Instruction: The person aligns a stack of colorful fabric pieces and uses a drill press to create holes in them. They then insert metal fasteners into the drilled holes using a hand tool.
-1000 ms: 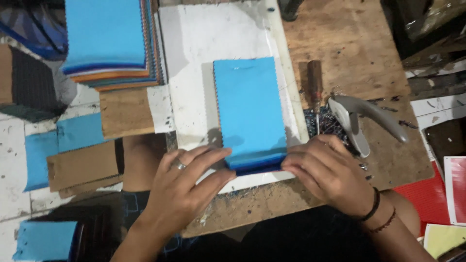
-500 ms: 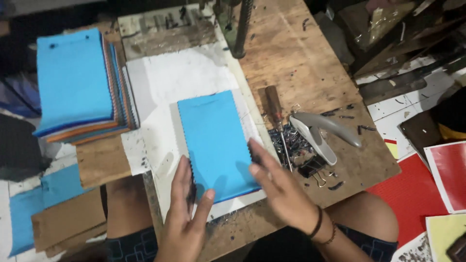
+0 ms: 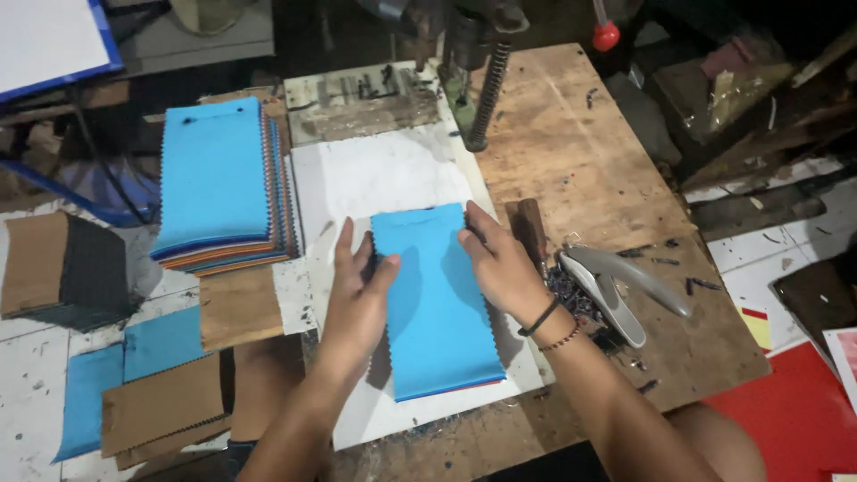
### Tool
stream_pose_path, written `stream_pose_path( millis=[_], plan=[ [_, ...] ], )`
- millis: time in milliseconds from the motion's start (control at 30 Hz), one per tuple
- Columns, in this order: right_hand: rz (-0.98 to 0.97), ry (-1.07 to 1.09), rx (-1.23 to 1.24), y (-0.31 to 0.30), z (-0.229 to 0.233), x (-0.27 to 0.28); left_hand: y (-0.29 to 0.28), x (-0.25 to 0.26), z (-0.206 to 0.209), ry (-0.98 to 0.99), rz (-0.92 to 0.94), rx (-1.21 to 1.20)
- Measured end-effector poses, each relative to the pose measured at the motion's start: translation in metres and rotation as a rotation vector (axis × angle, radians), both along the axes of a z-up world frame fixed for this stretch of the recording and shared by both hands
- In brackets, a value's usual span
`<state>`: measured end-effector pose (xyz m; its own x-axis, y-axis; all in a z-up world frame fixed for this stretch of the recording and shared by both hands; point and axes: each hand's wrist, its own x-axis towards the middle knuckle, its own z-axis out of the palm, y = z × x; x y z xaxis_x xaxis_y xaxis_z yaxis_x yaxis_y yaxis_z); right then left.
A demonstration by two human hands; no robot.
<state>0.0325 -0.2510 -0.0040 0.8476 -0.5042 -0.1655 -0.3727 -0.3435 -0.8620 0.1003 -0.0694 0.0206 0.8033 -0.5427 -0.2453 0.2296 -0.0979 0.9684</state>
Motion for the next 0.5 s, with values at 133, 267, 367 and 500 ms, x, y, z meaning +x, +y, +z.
stream_pose_path(
  millis=[133, 267, 367, 500],
  plan=[
    [0.034, 0.029, -0.064, 0.008, 0.012, 0.012, 0.001, 0.000, 0.001, -0.036, 0.011, -0.003],
    [0.040, 0.051, -0.148, 0.012, 0.015, 0.009, 0.004, 0.002, 0.000, -0.043, -0.013, -0.006],
    [0.043, 0.003, -0.160, 0.012, 0.015, 0.004, 0.008, -0.003, 0.004, -0.077, -0.033, -0.049],
    [0.047, -0.106, -0.156, 0.026, 0.038, -0.019, 0.031, -0.023, 0.006, -0.164, -0.083, -0.051]
  ],
)
